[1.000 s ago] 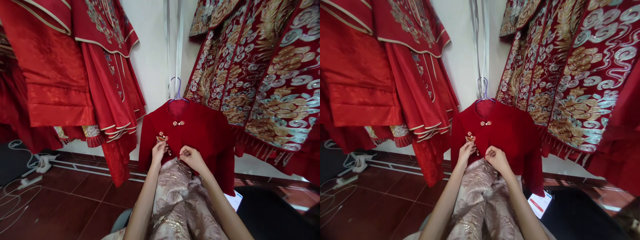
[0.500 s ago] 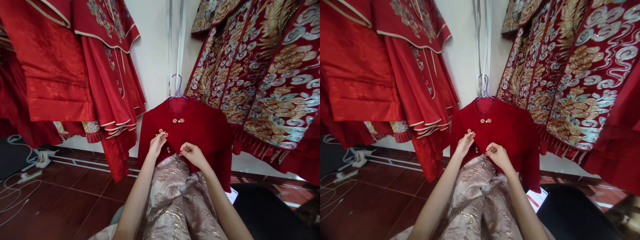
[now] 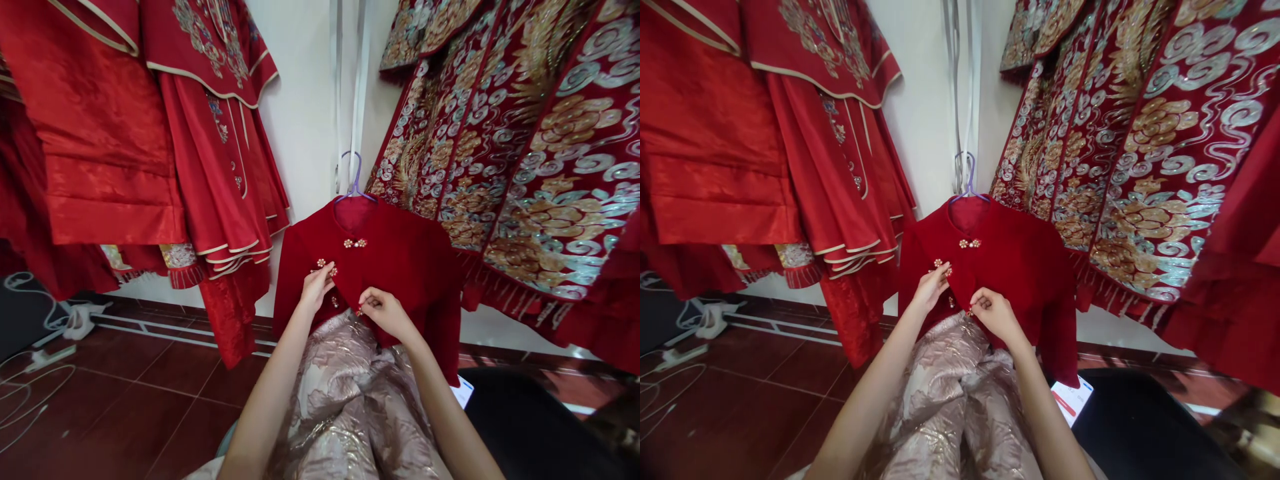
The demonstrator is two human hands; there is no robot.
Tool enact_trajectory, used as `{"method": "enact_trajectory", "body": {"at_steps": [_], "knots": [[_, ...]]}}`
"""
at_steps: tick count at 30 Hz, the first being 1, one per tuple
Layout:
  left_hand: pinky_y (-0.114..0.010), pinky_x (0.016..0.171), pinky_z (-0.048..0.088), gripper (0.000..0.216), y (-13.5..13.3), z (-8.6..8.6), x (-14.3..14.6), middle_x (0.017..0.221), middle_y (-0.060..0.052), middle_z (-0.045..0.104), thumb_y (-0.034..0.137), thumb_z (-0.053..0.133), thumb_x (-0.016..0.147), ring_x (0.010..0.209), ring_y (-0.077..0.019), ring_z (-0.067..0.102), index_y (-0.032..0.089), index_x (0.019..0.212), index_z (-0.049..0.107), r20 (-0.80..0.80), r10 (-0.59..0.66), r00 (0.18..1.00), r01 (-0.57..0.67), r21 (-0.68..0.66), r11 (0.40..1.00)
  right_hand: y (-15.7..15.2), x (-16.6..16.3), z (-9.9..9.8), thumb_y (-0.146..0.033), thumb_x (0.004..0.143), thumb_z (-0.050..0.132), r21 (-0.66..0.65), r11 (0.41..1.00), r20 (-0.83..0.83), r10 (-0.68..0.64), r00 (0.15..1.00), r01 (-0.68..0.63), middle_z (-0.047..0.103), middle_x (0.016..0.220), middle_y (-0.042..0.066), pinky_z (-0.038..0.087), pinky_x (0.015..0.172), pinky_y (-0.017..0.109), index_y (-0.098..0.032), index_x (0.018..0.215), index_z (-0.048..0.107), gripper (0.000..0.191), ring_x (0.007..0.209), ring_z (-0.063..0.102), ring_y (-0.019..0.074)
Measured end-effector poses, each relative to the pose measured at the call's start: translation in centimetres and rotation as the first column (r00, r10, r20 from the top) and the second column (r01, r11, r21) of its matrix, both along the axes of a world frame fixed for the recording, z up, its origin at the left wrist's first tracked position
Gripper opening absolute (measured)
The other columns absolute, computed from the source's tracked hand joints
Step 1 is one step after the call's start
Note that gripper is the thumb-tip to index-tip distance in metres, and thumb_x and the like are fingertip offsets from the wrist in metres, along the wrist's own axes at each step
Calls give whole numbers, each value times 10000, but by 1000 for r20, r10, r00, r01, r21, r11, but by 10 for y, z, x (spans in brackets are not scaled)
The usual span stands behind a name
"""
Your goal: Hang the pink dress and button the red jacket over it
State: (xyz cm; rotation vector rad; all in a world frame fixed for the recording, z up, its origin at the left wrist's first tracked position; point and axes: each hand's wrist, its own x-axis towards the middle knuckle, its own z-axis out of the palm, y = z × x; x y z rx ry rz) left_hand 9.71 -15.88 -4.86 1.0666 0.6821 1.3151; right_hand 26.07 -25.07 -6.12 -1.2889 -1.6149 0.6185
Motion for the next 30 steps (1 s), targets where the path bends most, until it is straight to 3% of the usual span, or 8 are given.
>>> {"method": "enact_trajectory", "body": {"at_steps": [3,7,11,14,19,25,27,30], "knots": [[-311,766,520,320,-4,25,13,853,-90,721,441,694,729,767,-170,655,134,817,712,-259,137,956,-73,242,967,-11,8,12,-229,728,515,-36,990,10,139,990,-139,609,695,-2,449,664,257,-190,741,564,65,678,584,144],[-288,802,482,223,-5,61,24,944,-61,679,347,657,784,832,-156,609,195,945,685,-432,514,741,-92,693,715,-31,21,30,-235,748,515,-32,980,4,194,981,-194,584,695,-7,438,624,247,-192,748,543,51,660,559,134],[-295,761,460,155,-1,88,24,927,-53,620,326,639,789,923,-202,543,211,887,671,-569,699,433,152,810,566,-44,33,40,-261,785,524,-2,985,21,171,985,-171,581,743,3,471,655,260,-201,805,550,68,702,568,139],[-281,746,444,118,5,102,19,946,-56,600,286,605,806,978,-217,501,209,880,655,-590,738,329,348,802,486,-53,42,47,-335,835,540,80,992,-13,96,995,-95,610,930,50,513,799,311,-213,993,577,203,882,598,168],[-274,794,413,159,16,114,16,903,-72,611,276,506,879,978,-214,501,187,936,625,-617,737,276,572,722,390,-71,57,58,-419,856,576,156,986,-79,69,994,-56,611,1110,86,519,905,357,-227,1091,569,304,1006,599,189],[-282,745,396,215,28,114,18,879,-95,631,275,423,924,957,-225,534,175,930,613,-572,781,249,586,731,349,-70,63,61,-431,829,610,205,976,-64,-57,996,69,631,1099,76,518,920,360,-229,1050,610,300,1029,605,193],[-292,755,395,216,31,113,18,866,-98,636,275,424,920,956,-232,533,178,898,615,-568,774,280,577,744,337,-56,54,64,-430,801,633,289,930,-156,-189,969,228,637,1085,78,516,924,385,-220,1023,611,307,1027,610,202],[-315,819,391,229,34,108,23,881,-115,644,329,451,905,995,-253,517,179,848,614,-570,740,358,548,770,328,-19,25,77,-445,834,565,420,798,-348,-299,888,433,629,1100,90,538,875,394,-200,1033,571,315,1005,619,199]]}}
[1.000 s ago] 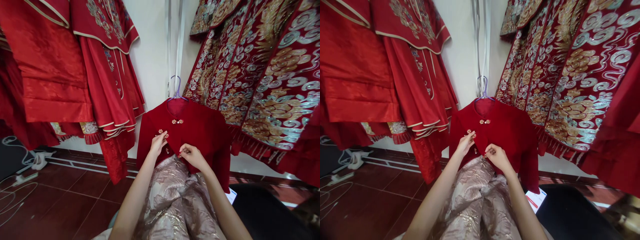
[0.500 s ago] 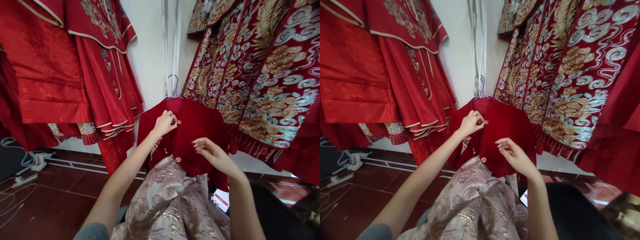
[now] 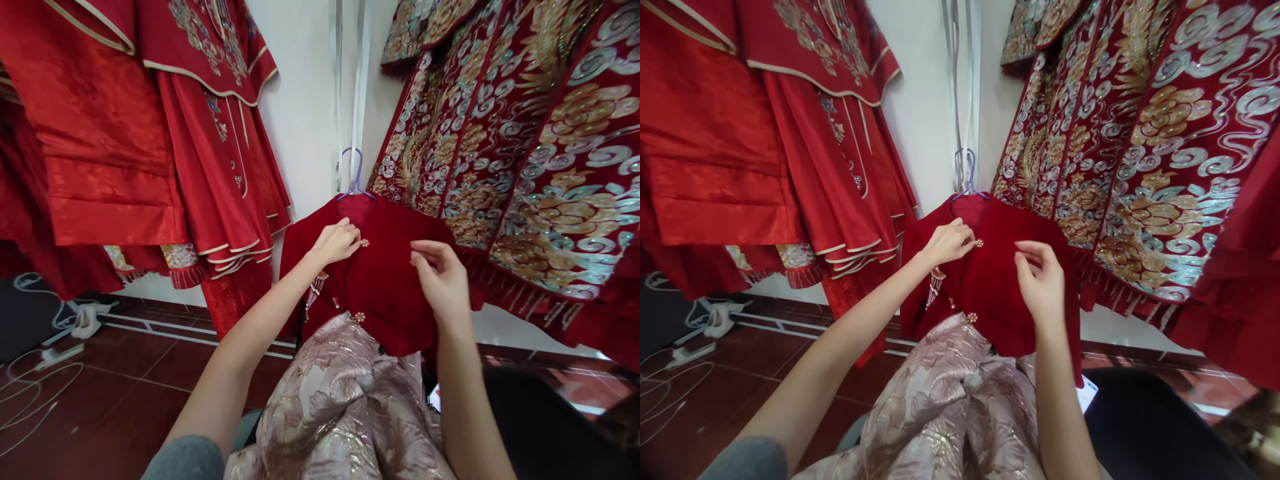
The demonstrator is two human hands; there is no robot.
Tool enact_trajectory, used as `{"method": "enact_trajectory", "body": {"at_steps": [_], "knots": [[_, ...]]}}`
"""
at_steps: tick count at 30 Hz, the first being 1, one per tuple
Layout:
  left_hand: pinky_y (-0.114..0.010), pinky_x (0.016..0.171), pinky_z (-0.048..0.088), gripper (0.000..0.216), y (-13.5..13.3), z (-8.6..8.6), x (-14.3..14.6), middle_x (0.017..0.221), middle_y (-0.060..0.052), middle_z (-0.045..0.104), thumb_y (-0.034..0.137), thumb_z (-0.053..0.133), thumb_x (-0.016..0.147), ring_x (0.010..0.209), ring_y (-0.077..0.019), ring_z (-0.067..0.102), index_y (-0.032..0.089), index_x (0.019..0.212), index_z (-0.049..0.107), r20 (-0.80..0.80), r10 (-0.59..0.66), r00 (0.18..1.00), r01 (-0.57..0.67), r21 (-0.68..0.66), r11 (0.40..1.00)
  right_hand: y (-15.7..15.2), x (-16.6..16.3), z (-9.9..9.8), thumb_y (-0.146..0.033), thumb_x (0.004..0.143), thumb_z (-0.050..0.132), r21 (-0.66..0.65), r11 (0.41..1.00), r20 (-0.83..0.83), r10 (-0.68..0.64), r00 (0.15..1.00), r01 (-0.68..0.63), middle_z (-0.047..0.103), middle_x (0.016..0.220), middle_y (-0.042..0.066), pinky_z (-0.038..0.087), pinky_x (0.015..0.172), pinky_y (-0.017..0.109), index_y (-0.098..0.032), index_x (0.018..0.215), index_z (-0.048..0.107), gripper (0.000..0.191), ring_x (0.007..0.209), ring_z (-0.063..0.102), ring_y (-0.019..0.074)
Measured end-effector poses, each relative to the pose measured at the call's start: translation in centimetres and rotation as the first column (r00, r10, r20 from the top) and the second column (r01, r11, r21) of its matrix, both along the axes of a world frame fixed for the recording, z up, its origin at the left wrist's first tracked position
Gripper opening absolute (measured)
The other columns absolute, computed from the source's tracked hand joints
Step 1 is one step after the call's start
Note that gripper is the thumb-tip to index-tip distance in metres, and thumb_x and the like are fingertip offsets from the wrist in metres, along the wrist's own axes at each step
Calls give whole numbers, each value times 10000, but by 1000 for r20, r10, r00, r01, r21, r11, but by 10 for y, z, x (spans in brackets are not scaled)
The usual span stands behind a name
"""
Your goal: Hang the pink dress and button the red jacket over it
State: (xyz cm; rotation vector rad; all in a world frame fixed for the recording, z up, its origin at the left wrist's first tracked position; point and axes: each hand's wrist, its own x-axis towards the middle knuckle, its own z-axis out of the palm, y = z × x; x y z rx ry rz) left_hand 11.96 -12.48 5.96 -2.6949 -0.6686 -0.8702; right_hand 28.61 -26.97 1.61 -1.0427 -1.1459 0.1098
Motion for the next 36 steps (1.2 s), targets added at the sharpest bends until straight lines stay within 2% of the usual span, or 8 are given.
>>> {"method": "enact_trajectory", "body": {"at_steps": [5,9,12,17,21,25,32,36], "knots": [[-391,976,319,141,-1,-16,10,931,-153,649,201,500,825,1041,-293,510,157,867,627,54,23,998,-18,-90,996,73,-59,24,-496,906,427,-65,983,138,178,974,-170,543,1302,135,440,1010,350,-166,1261,461,486,1195,531,194],[-449,1034,249,166,-8,-21,-5,942,-167,644,207,529,798,1033,-323,523,144,908,637,73,48,996,-40,-108,993,92,-71,20,-617,831,492,-371,929,258,100,961,3,334,1424,320,248,1113,495,41,1369,323,867,1384,255,381],[-499,1050,213,333,-16,-18,-31,1071,-200,619,331,435,885,1096,-344,493,113,1066,610,114,200,973,-198,-33,980,84,-51,7,-661,742,568,-393,913,260,-1,966,106,243,1423,394,156,1110,573,111,1369,237,1048,1387,143,471],[-611,1082,57,544,-25,-24,-60,1286,-219,534,468,398,898,1234,-433,391,87,1257,547,266,456,849,-462,-45,886,70,6,-8,-649,721,568,-281,902,427,-188,884,328,311,1387,376,207,1071,602,61,1346,295,984,1349,230,487],[-679,1052,-69,642,-23,-30,-58,1322,-211,524,534,435,867,1373,-494,142,82,1316,509,376,526,763,-509,-152,847,74,42,-3,-568,761,556,-230,835,572,-299,764,499,342,1365,369,268,1044,565,56,1329,319,875,1315,308,455],[-705,1030,-89,660,-12,-18,-49,1245,-251,573,566,440,855,1407,-479,26,50,1254,542,375,605,703,-516,-316,796,82,66,8,-525,803,526,-188,779,686,-332,648,598,456,1269,323,328,987,525,18,1274,406,728,1211,426,413],[-712,1047,-41,675,6,9,-45,1261,-222,572,604,226,903,1312,-441,337,91,1152,586,165,730,664,-662,-326,675,85,91,29,-583,764,547,-20,694,816,-405,413,719,584,1077,203,394,873,424,-67,1108,540,619,1020,531,336],[-681,1050,140,677,27,14,-68,1292,-185,559,644,184,890,1271,-411,410,150,1104,594,75,690,720,-632,-338,697,85,106,51,-698,708,554,-144,738,834,-268,482,659,642,886,141,423,741,367,-147,919,608,593,865,587,298]]}}
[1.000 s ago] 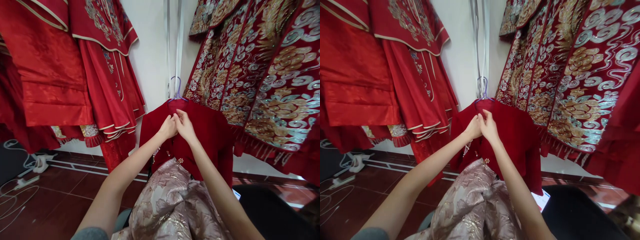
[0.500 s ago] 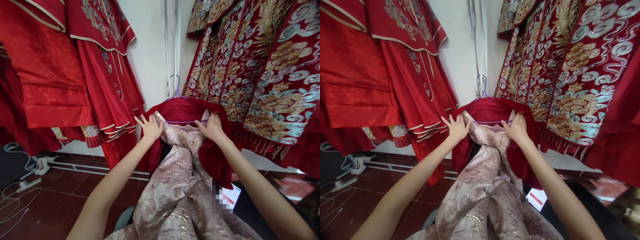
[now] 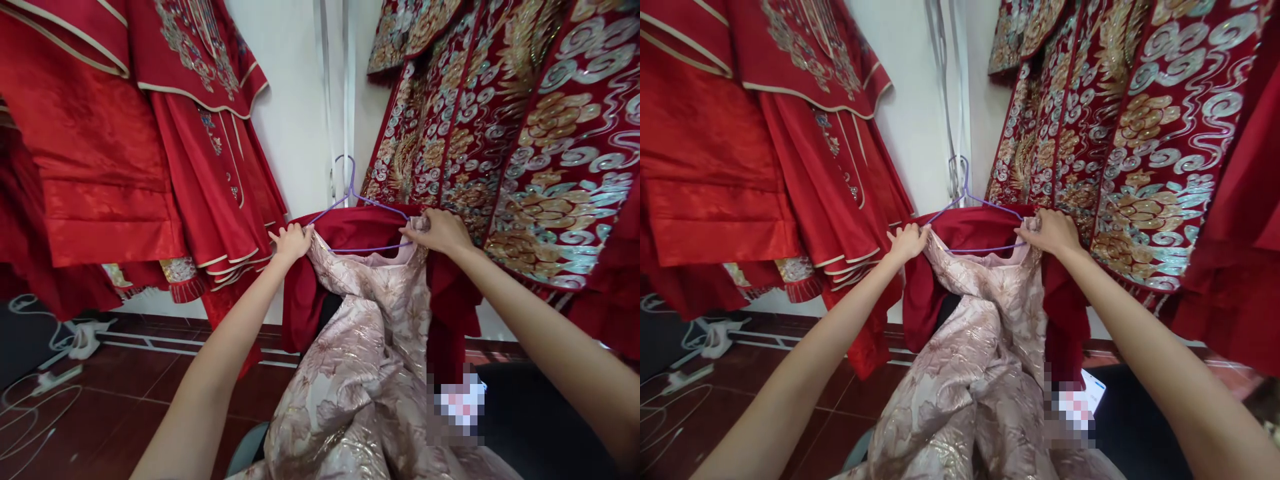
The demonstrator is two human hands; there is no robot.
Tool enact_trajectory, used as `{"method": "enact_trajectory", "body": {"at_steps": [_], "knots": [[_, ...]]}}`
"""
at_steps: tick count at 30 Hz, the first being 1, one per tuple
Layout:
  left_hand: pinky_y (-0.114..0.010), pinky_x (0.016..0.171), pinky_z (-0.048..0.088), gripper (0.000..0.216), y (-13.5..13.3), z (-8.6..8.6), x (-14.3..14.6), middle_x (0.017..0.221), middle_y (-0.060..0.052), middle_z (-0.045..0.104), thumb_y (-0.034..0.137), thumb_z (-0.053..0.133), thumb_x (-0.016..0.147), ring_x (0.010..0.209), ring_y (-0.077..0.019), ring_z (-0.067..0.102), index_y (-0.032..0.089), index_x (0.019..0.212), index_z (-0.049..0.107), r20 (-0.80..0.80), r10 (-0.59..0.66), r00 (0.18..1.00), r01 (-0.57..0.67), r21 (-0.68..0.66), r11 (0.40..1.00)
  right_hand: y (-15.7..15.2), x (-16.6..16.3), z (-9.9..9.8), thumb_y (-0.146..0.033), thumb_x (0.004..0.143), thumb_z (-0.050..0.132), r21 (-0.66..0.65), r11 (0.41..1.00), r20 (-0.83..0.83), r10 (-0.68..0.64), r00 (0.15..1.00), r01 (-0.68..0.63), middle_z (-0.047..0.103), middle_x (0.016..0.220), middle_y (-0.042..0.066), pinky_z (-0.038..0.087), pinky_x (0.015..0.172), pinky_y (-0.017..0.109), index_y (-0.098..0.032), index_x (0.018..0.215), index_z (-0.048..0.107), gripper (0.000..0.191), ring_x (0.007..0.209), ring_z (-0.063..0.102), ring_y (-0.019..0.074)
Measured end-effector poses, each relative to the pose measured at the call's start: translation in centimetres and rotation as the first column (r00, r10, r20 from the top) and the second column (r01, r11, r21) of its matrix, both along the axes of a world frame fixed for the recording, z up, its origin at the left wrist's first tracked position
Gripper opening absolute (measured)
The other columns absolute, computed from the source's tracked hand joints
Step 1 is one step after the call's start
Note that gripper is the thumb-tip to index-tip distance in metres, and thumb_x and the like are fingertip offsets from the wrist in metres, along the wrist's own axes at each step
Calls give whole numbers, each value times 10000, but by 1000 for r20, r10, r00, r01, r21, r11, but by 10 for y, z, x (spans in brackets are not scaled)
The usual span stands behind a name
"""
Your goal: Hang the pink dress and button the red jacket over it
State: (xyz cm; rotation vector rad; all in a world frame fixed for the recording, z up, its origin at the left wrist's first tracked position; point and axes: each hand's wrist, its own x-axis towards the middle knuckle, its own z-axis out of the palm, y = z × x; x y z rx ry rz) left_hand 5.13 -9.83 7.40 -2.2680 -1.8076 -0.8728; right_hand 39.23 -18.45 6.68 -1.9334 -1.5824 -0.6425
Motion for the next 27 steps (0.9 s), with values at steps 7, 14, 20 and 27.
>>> {"method": "enact_trajectory", "body": {"at_steps": [7,14,20,27], "knots": [[-353,787,478,758,38,-9,-50,1010,-173,709,640,78,893,973,-287,642,131,927,637,381,-134,915,288,-383,878,3,14,8,-699,653,622,-106,943,-469,232,852,-315,658,701,32,408,584,277,-193,753,626,517,647,580,192],[-311,680,491,671,34,-26,-51,889,-109,727,691,272,860,792,-223,664,160,1062,628,654,-154,740,454,-317,832,3,12,-8,-528,858,485,210,880,-304,472,827,-426,668,911,55,468,745,320,-207,988,598,364,805,607,202],[-312,947,428,381,34,-20,-27,1202,-89,645,409,423,915,1086,-192,587,171,1138,620,349,-466,813,445,144,884,-10,11,-10,-371,929,414,239,881,-61,432,900,-407,668,1015,104,459,832,334,-183,1080,592,300,914,611,225],[-345,904,400,350,12,6,-34,888,-97,714,321,380,930,882,-217,637,183,871,696,-342,-284,896,377,248,892,-20,15,-7,-310,928,442,228,900,172,338,925,-371,682,1055,102,461,855,305,-154,1078,655,304,950,627,224]]}}
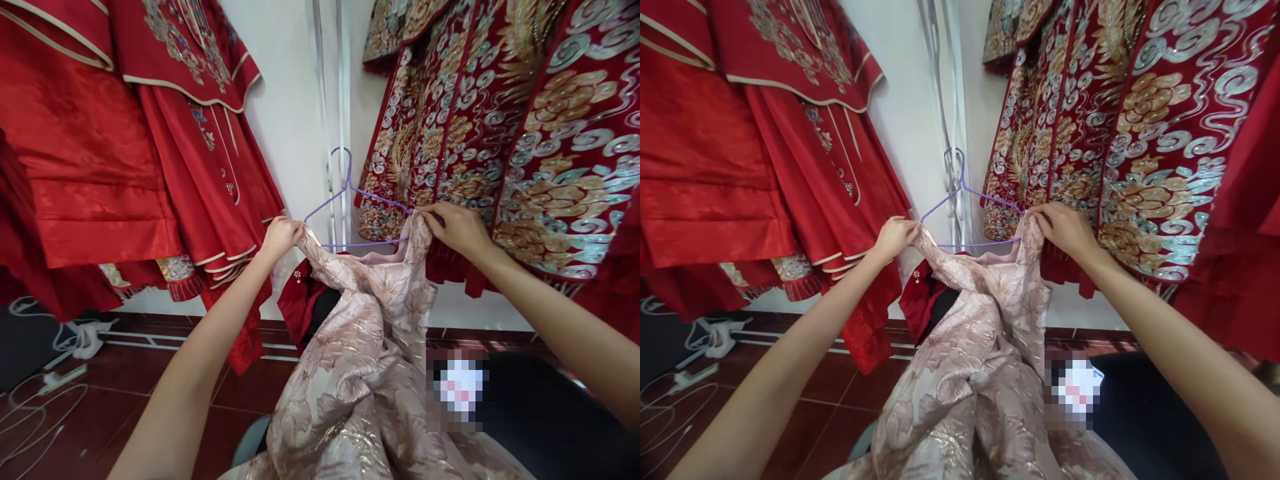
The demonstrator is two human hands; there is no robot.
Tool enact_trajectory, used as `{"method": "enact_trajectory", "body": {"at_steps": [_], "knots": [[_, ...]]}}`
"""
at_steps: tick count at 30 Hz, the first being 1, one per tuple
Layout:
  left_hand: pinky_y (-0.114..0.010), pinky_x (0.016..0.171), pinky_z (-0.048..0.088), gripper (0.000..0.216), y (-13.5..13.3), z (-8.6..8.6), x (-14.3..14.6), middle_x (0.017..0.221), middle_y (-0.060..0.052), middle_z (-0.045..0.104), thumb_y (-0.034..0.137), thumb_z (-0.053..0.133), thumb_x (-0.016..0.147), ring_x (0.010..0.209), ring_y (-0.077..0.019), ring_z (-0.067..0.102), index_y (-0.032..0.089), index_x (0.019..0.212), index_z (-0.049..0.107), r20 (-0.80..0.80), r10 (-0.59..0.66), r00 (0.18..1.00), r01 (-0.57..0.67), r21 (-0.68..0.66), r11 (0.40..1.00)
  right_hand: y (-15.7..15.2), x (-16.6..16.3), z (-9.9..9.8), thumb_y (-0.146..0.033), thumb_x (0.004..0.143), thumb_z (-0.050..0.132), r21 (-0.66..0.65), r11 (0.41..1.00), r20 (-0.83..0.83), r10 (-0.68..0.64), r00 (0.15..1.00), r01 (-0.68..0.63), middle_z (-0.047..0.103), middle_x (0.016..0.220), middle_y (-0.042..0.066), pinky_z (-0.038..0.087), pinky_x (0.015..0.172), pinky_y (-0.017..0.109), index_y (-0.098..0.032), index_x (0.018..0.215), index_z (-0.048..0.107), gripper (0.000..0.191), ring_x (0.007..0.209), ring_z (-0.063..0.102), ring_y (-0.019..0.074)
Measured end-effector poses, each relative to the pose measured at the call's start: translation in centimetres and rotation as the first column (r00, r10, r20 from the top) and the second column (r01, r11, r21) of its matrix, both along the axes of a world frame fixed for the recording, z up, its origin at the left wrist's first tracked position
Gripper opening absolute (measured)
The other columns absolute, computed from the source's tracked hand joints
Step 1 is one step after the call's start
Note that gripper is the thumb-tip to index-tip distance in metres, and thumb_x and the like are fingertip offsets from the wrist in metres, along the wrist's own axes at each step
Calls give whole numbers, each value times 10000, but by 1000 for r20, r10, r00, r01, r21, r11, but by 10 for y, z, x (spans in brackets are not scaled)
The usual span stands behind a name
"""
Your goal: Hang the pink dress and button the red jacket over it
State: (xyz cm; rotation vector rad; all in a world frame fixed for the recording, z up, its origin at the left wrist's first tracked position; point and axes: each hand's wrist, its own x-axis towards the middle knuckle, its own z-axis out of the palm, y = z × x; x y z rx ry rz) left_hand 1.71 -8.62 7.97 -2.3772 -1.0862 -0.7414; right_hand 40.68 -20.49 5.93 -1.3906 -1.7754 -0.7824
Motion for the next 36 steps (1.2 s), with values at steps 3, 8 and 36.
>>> {"method": "enact_trajectory", "body": {"at_steps": [3,8,36], "knots": [[-287,736,420,290,-7,3,-5,878,-99,707,341,439,903,826,-211,639,192,882,687,-43,70,997,-69,32,997,-2,0,0,-305,920,454,28,999,25,-17,1000,16,691,1036,98,469,826,294,-149,1082,660,306,922,641,220],[-264,654,395,275,-7,-4,-15,900,-90,711,356,450,896,821,-206,647,199,955,668,-65,123,990,-121,34,992,-5,4,1,-316,906,468,41,999,23,-10,1000,9,701,973,93,473,784,283,-143,1080,671,318,867,652,210],[-578,1128,175,253,-21,-54,38,1358,-133,452,247,459,871,1304,-301,371,175,919,696,-172,-231,958,210,-136,968,-17,-1,-75,-366,704,574,-185,932,-943,-79,322,-312,696,751,62,517,649,313,-201,710,651,181,725,650,225]]}}
